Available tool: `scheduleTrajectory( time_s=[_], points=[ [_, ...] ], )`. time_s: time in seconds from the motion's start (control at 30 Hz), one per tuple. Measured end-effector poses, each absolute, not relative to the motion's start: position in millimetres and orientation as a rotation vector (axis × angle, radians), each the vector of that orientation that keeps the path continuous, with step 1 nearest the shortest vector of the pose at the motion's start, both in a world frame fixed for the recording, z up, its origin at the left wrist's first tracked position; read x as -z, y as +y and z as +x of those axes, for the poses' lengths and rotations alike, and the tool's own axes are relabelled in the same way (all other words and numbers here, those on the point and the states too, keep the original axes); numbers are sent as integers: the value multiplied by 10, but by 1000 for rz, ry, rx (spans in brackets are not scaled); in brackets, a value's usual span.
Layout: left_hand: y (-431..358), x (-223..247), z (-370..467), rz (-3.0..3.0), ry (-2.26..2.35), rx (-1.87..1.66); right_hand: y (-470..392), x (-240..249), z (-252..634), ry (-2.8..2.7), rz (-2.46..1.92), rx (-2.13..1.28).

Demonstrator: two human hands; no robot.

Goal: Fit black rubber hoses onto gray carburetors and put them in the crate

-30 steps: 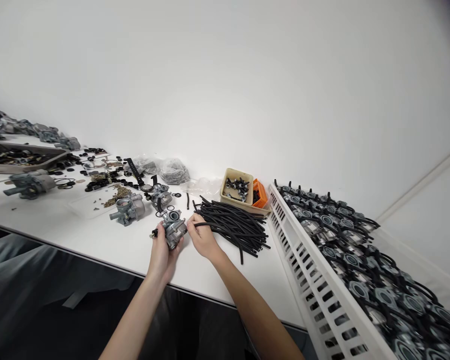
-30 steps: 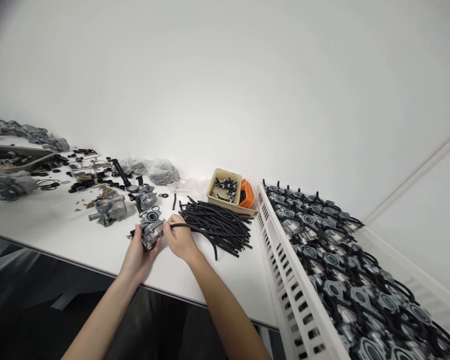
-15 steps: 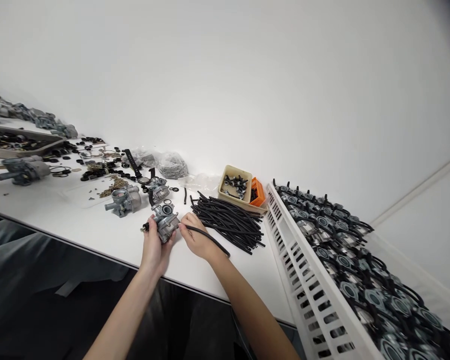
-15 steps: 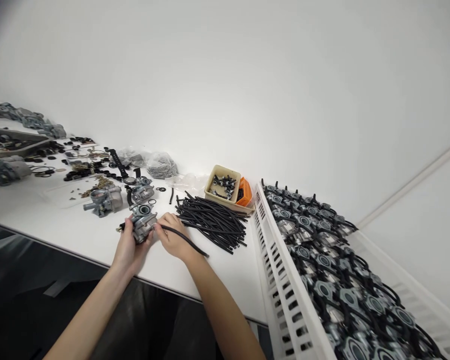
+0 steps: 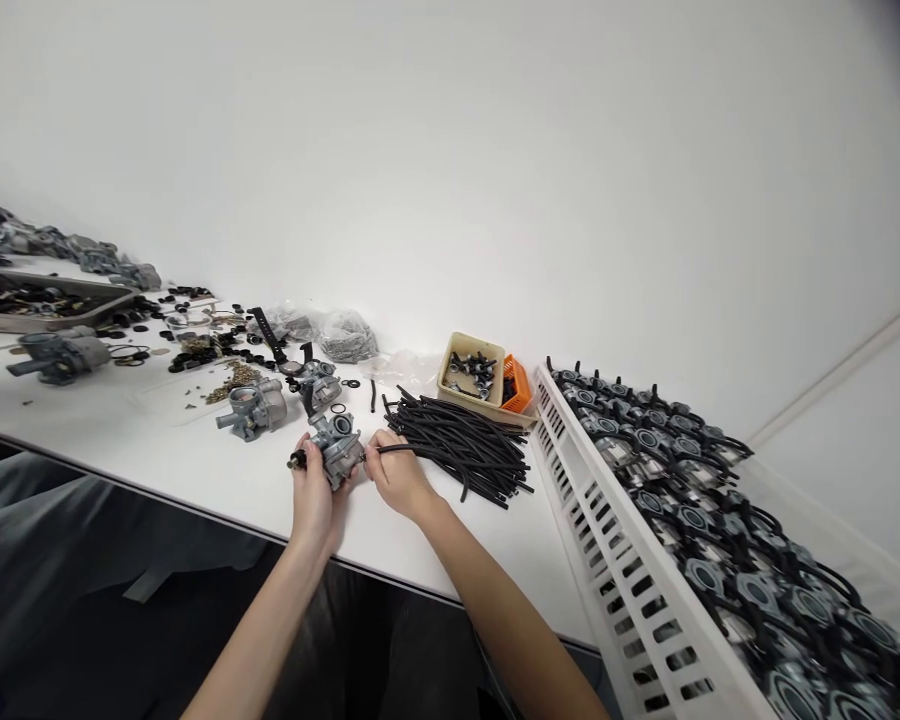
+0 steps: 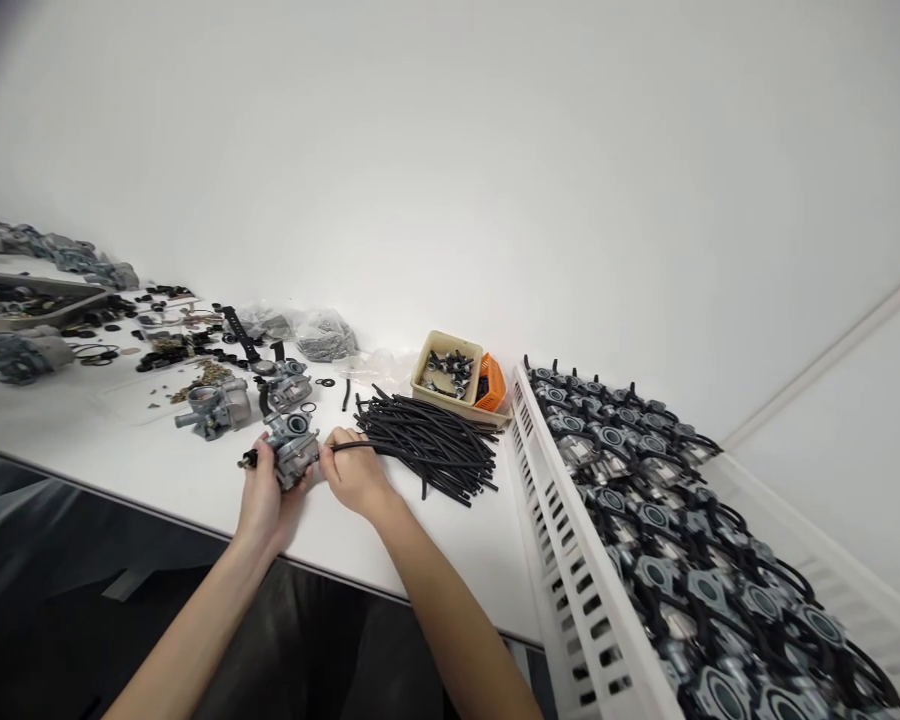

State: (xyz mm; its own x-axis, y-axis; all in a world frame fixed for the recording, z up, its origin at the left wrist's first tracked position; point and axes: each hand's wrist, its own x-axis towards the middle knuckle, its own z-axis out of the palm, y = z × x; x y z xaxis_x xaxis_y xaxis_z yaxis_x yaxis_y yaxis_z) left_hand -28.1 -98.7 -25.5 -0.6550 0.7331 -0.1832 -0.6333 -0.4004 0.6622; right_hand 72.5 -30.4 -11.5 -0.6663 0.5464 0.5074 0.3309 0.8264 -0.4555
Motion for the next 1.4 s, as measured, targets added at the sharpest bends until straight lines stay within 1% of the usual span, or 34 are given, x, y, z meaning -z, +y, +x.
scheduleTrajectory(
  time_s=[0.07,0.23,0.37,0.7,0.9,1.1,1.27,1.4],
  points=[
    [-990,233,-279,180,901,-2086,-292,124,724,-2304,-637,-470],
    [-1001,206,-276,139,882,-2056,-175,153,718,-2045,-642,-851],
    [-995,221,-267,175,914,-2057,-143,190,725,-2032,-665,-931],
    [-956,275,-293,194,974,-2121,-277,199,770,-2219,-585,-810],
    [-962,248,-276,259,1006,-2078,-193,199,724,-2160,-650,-748],
    [-975,271,-260,365,1140,-2075,-186,244,744,-2174,-678,-729],
    [-963,310,-271,338,1197,-2091,-258,240,806,-2261,-648,-725],
    [-958,299,-278,275,1160,-2098,-315,210,836,-2337,-574,-645]
  ],
)
